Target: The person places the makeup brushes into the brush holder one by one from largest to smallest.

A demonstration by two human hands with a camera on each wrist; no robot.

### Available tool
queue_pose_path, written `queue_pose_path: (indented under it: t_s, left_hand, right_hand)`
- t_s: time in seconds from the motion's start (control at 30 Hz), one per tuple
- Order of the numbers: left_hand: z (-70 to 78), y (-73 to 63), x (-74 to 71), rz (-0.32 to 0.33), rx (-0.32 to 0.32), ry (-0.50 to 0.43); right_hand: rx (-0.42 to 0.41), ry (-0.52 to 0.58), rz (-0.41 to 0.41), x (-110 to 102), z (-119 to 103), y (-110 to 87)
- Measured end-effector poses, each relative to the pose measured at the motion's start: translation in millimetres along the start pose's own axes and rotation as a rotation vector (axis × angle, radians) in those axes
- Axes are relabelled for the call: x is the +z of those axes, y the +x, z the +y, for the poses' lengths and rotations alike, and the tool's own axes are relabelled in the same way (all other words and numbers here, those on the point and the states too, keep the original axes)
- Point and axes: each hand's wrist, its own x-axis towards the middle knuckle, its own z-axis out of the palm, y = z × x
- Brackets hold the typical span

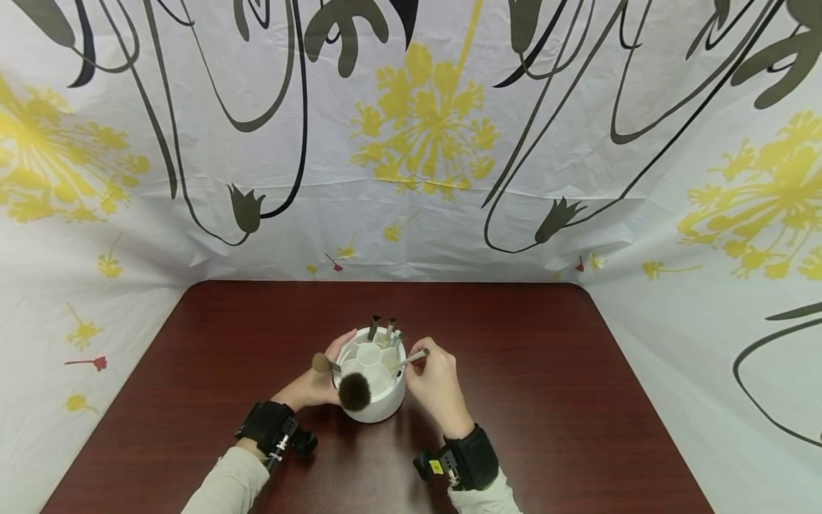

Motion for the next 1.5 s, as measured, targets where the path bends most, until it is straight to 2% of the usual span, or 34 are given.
queue_pose_path:
  t_s: [0.2,0.43,0.63,0.87,1.2,1.5]
  left_hand:
    - [-0.1,0.1,0.5,0.004,0.001,0.017]
    - [-0.1,0.2,0.8,0.0,0.004,0.029]
    - [-1.2,0.1,0.8,0.005,0.014,0.043]
    - [-1.9,0.2,0.2,0.005,0.027,0.039]
    - [-2.3,0.0,0.1,-0.004,0.004,0.036]
    - [-1.1,0.1,0.2,0.001,0.012,0.033]
  right_hand:
    - [-0.017,0.018,0.0,-3.4,2.7,-0.4]
    - [-0.013,-0.051,0.057,-13.3,12.6,0.2]
    - [0.047,-0.146,0.082,-20.6,23.1,-1.7]
    - [0.123,-0.224,0.097,-18.5,39.3,-7.0]
    - [0.171,-0.32,0.042,-12.9,60.5,-13.4]
    - [0.247,-0.366,-0.024,-9.7,70.8,-16.8]
